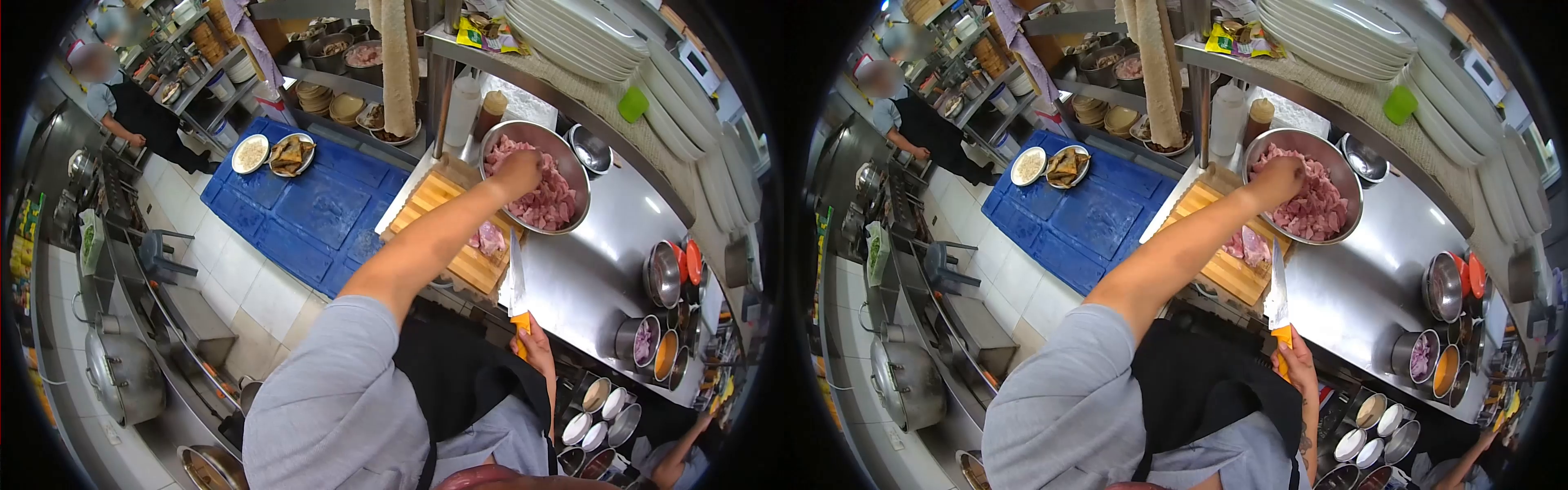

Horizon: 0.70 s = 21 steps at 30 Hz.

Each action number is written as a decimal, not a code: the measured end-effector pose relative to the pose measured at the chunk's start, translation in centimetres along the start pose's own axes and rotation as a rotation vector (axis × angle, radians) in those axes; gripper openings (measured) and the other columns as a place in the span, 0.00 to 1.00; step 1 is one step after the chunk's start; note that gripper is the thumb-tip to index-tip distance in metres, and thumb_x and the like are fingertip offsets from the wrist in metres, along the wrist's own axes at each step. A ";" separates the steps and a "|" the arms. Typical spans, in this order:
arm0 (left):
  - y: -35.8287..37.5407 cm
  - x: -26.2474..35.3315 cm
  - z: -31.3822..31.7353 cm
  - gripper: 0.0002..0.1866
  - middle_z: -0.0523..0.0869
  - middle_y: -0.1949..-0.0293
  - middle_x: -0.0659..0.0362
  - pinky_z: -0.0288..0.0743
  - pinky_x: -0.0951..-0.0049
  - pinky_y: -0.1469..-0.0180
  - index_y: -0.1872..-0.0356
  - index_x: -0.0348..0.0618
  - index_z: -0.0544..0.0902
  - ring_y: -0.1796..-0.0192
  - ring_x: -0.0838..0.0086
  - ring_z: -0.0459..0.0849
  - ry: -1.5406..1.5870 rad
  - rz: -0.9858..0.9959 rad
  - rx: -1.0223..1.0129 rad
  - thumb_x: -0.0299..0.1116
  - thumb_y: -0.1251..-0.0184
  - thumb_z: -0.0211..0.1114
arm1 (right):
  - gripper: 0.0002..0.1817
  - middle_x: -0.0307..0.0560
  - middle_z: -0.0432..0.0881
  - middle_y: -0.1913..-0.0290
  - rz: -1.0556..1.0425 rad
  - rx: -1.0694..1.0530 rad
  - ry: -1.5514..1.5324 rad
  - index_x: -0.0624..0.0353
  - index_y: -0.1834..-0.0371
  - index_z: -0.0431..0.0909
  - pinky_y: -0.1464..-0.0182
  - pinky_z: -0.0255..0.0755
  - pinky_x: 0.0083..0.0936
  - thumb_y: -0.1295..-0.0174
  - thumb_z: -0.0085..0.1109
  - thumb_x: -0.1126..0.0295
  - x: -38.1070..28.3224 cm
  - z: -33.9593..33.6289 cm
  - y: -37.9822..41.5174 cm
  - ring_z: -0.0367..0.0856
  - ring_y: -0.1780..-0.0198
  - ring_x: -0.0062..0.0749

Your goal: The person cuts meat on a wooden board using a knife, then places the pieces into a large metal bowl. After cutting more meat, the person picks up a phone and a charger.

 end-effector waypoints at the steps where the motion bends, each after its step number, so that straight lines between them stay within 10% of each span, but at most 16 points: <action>1: 1.0 -1.1 -1.0 0.13 0.89 0.58 0.41 0.81 0.52 0.48 0.53 0.34 0.85 0.52 0.45 0.88 0.057 -0.030 0.073 0.28 0.36 0.63 | 0.38 0.40 0.76 0.70 -0.011 -0.005 0.026 0.44 0.13 0.52 0.69 0.72 0.21 0.22 0.57 0.64 0.1 -0.4 -0.2 0.74 0.72 0.22; 6: 5.5 -8.4 -12.3 0.21 0.89 0.61 0.42 0.82 0.54 0.49 0.43 0.37 0.82 0.55 0.47 0.90 0.175 -0.407 0.374 0.29 0.38 0.65 | 0.37 0.40 0.76 0.69 -0.037 -0.058 0.079 0.44 0.13 0.52 0.68 0.73 0.23 0.22 0.57 0.65 -0.3 -0.6 -1.6 0.75 0.71 0.23; 9: 4.1 -13.7 -24.0 0.43 0.83 0.71 0.51 0.70 0.66 0.83 0.20 0.39 0.56 0.81 0.69 0.79 0.524 -0.692 0.527 0.27 0.38 0.64 | 0.37 0.40 0.76 0.70 0.032 -0.054 0.088 0.44 0.13 0.52 0.68 0.73 0.22 0.21 0.56 0.66 -1.1 0.7 -1.4 0.75 0.71 0.22; 14: 1.0 -14.2 -36.9 0.46 0.80 0.70 0.55 0.71 0.68 0.82 0.18 0.45 0.51 0.79 0.72 0.76 0.536 -0.821 0.673 0.21 0.38 0.62 | 0.38 0.41 0.76 0.71 0.095 -0.053 0.142 0.43 0.13 0.51 0.71 0.72 0.19 0.21 0.56 0.66 -3.6 3.9 -2.8 0.74 0.74 0.21; 21: -1.7 -13.9 -38.0 0.51 0.81 0.70 0.60 0.73 0.69 0.77 0.15 0.57 0.39 0.76 0.77 0.75 0.537 -0.826 0.547 0.24 0.32 0.62 | 0.37 0.41 0.76 0.72 0.130 -0.033 0.173 0.43 0.13 0.51 0.72 0.72 0.18 0.21 0.56 0.66 -4.0 5.3 -4.0 0.74 0.76 0.21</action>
Point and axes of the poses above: each hand's wrist, its own y-axis away from the middle knuckle, its own z-axis out of the palm, x = y × z, the point moved 2 cm from there along -y, towards the middle knuckle
